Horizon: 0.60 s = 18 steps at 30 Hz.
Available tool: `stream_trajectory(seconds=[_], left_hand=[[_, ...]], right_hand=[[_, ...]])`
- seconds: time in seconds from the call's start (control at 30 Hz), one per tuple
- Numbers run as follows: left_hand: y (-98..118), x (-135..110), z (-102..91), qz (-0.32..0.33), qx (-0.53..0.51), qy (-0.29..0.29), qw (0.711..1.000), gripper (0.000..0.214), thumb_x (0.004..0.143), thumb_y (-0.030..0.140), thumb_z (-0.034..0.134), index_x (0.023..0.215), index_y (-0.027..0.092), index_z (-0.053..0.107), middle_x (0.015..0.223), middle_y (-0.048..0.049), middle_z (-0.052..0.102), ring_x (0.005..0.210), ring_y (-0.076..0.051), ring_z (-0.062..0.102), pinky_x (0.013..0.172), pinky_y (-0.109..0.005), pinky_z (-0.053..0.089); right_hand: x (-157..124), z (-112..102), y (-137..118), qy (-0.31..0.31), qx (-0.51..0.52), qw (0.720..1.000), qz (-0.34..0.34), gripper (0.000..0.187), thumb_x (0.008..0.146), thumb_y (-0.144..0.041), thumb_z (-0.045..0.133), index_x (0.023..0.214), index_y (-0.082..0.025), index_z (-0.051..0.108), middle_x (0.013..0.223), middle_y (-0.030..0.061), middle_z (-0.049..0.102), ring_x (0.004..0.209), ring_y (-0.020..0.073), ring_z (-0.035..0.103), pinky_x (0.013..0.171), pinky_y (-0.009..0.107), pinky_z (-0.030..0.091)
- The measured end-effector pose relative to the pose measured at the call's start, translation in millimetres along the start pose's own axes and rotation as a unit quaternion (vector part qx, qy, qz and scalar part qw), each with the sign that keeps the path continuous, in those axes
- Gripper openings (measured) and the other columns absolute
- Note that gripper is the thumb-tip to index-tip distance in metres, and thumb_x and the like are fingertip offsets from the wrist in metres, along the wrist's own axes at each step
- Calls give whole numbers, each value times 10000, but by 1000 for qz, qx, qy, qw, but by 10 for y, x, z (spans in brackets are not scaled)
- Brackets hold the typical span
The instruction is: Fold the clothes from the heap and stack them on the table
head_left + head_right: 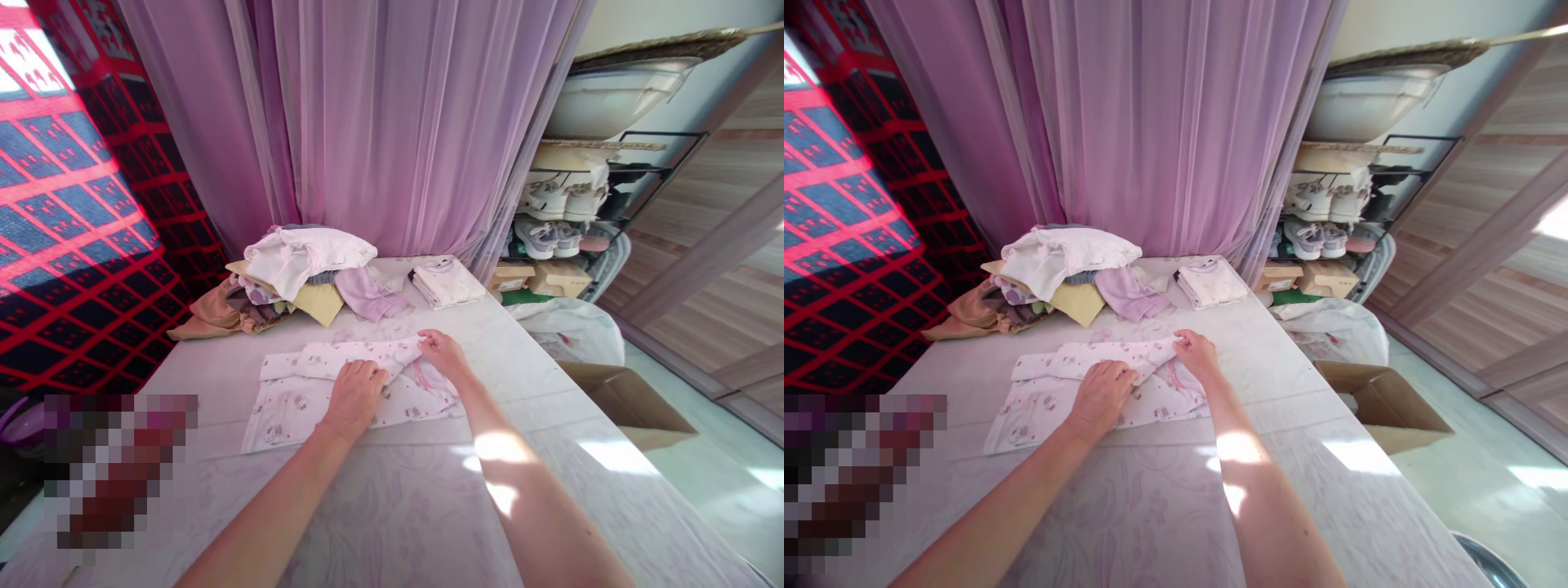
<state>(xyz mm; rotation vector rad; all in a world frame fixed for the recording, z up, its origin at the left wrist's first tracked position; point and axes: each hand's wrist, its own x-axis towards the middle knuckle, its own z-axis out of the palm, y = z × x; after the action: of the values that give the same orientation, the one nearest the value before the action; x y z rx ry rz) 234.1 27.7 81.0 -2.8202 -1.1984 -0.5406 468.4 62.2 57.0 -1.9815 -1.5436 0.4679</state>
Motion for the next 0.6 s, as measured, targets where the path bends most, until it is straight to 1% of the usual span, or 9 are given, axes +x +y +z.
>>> stream_trajectory(seconds=[0.1,0.23,0.3,0.37,0.43,0.5,0.53,0.6], left_hand=[[-80,56,48,0,-12,-6,1000,145,874,160,529,928,205,656,893,-68,632,880,-226,561,793,-374,427],[-165,11,89,-23,-79,-1,997,165,881,167,523,948,221,663,936,-53,656,889,-199,575,811,-340,435],[-157,-30,116,-31,-119,-1,992,156,891,197,518,940,217,665,945,-50,665,898,-197,582,827,-341,439],[-119,-64,139,-34,-148,-1,988,160,894,219,519,963,211,664,977,-60,672,931,-206,587,850,-357,440],[-75,-83,147,-27,-174,-5,984,179,890,227,520,1001,210,659,1009,-73,674,965,-216,589,867,-370,441],[-68,-91,133,-15,-196,-6,980,201,890,232,507,1026,211,654,1014,-79,675,965,-215,592,867,-366,450],[-92,-93,116,-14,-201,-3,980,208,892,235,497,1024,210,655,1003,-81,677,955,-215,594,862,-363,455],[-214,-96,66,-31,-188,12,982,223,897,237,470,1016,210,657,994,-82,681,950,-218,594,871,-363,458]], right_hand=[[87,-22,-20,-5,3,1000,7,299,824,-285,558,1107,-261,654,925,5,717,863,171,644,858,313,443],[151,-8,-18,-2,0,1000,20,305,824,-266,562,1117,-250,646,905,12,720,874,187,646,887,343,434],[133,-6,-24,-3,-2,1000,20,317,821,-257,562,1128,-248,643,920,19,722,913,200,641,911,362,425],[82,-22,-53,11,-14,1000,11,335,822,-245,553,1146,-249,639,1019,35,713,1015,224,614,956,393,402],[0,-46,-117,47,-29,998,-18,346,836,-233,518,1160,-248,638,1152,50,676,1118,243,567,1001,421,372],[-112,-48,-215,72,-32,994,-74,355,861,-229,466,1168,-244,643,1221,57,645,1158,235,544,1022,410,366],[-177,-32,-271,69,-29,991,-107,361,877,-236,439,1174,-247,644,1231,55,641,1159,223,547,1024,394,371],[-322,38,-375,27,-34,984,-170,376,910,-281,404,1210,-258,630,1282,52,613,1191,209,530,1043,380,362]])
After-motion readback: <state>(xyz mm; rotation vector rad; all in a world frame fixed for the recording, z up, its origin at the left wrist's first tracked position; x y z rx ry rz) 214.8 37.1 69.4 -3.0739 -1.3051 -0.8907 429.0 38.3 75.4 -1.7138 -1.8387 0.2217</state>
